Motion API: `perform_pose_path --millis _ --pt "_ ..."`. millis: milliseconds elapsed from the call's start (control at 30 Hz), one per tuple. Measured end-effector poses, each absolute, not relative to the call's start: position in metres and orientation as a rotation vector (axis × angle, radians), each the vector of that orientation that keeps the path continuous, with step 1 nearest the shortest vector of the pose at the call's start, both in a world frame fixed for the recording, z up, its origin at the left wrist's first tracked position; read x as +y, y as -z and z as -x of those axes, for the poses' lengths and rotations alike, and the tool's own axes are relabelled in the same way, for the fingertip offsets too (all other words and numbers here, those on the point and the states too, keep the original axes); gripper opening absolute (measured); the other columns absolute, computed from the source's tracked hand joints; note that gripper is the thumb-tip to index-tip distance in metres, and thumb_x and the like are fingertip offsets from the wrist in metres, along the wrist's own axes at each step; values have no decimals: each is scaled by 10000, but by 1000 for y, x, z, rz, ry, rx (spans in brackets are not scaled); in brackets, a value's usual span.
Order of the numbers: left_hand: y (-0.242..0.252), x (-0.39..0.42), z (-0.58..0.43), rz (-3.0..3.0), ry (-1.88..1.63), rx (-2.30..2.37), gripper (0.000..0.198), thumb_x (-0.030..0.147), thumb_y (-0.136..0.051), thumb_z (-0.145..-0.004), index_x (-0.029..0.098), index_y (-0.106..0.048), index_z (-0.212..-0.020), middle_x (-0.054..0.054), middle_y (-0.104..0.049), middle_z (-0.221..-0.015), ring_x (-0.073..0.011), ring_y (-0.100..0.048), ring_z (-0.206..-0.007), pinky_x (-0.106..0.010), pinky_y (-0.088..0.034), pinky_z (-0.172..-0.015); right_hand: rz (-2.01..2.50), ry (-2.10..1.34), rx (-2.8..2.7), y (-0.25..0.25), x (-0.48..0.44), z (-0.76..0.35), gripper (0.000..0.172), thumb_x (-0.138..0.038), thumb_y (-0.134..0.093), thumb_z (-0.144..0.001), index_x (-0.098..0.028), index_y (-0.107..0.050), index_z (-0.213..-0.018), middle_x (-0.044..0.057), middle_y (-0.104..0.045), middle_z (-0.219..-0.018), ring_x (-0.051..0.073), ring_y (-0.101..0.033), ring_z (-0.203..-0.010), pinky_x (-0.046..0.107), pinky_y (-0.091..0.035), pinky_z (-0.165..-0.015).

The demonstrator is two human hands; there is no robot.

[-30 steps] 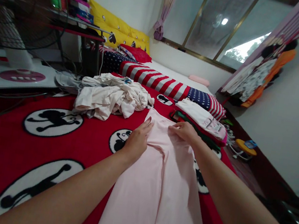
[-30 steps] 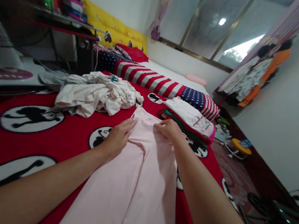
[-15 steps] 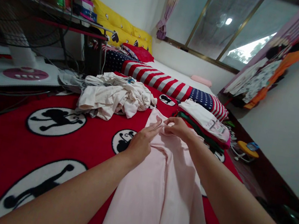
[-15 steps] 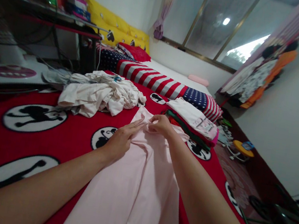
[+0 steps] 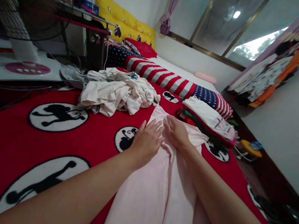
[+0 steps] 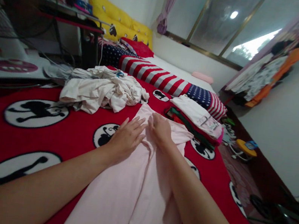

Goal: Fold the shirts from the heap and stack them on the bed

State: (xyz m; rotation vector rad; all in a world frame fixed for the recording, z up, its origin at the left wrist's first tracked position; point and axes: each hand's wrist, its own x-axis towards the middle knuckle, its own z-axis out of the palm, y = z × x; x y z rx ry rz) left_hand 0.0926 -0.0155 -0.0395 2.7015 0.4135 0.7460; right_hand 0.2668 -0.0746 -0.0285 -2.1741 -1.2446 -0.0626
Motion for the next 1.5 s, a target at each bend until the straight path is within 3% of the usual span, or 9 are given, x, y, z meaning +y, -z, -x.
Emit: perform_pose_path --millis 133,233,333,433,600,867,1067,1267,1500 --pt "48 -16 -95 -2765 -569 494 480 385 -418 -954 189 -486 -1387 -119 -405 -1498 -299 -285 -1418 -549 -209 -1147 2297 -73 -1436 26 -84 -266 417 -365 -589 -865 -223 -614 -1256 96 -513 -1412 274 -446 -1321 490 -319 -1092" --pt "50 -16 -96 -2787 -572 484 467 379 -401 -956 217 -496 -1383 -118 -387 -1509 -316 -281 -1418 -566 -205 -1138 2348 17 -1389 12 -104 -279 322 -362 -537 -897 -222 -682 -1148 61 -661 -1226 203 -605 -1121 314 -455 -951" --pt "51 -16 -96 -2790 -598 475 465 374 -406 -949 213 -509 -1372 -127 -399 -1501 -324 -286 -1414 -575 -208 -1132 2464 261 -1144 -6 -137 -300 312 -304 -480 -899 -172 -710 -1063 79 -714 -1060 200 -648 -949 280 -479 -823" --pt "52 -17 -96 -2780 -616 488 460 364 -413 -944 208 -516 -1365 -128 -402 -1499 -324 -281 -1415 -578 -206 -1130 2607 386 -910 -20 -167 -321 282 -294 -531 -841 -166 -741 -979 81 -726 -896 213 -644 -828 282 -459 -708" --pt "49 -19 -95 -2767 -602 520 463 358 -419 -944 196 -512 -1367 -133 -393 -1503 -320 -290 -1412 -571 -216 -1130 2769 185 -859 -35 -177 -338 148 -329 -744 -648 -203 -772 -722 29 -680 -629 169 -588 -601 259 -389 -552" --pt "50 -20 -96 -2760 -635 539 458 361 -427 -939 190 -532 -1351 -143 -399 -1497 -321 -300 -1407 -584 -210 -1129 2836 318 -753 -8 -144 -331 263 -357 -604 -770 -236 -755 -947 62 -736 -909 209 -655 -810 254 -418 -599" --pt "50 -20 -96 -2758 -644 544 458 362 -442 -933 198 -529 -1352 -135 -402 -1497 -315 -299 -1409 -574 -212 -1132 2916 253 -752 -12 -124 -330 214 -238 -643 -671 -235 -771 -841 82 -737 -890 235 -663 -802 267 -429 -616" --pt "51 -21 -96 -2737 -647 544 458 361 -453 -929 196 -531 -1349 -133 -397 -1500 -320 -300 -1407 -579 -206 -1132 2854 192 -923 -30 -101 -321 249 -441 -642 -747 -265 -782 -854 33 -736 -822 175 -643 -725 233 -396 -572" --pt "55 -19 -98 -2742 -694 530 464 383 -442 -931 192 -538 -1342 -142 -415 -1487 -328 -308 -1400 -591 -208 -1126 2878 162 -1093 -16 -90 -312 178 -306 -755 -652 -322 -786 -826 -1 -731 -829 175 -636 -756 236 -390 -600"
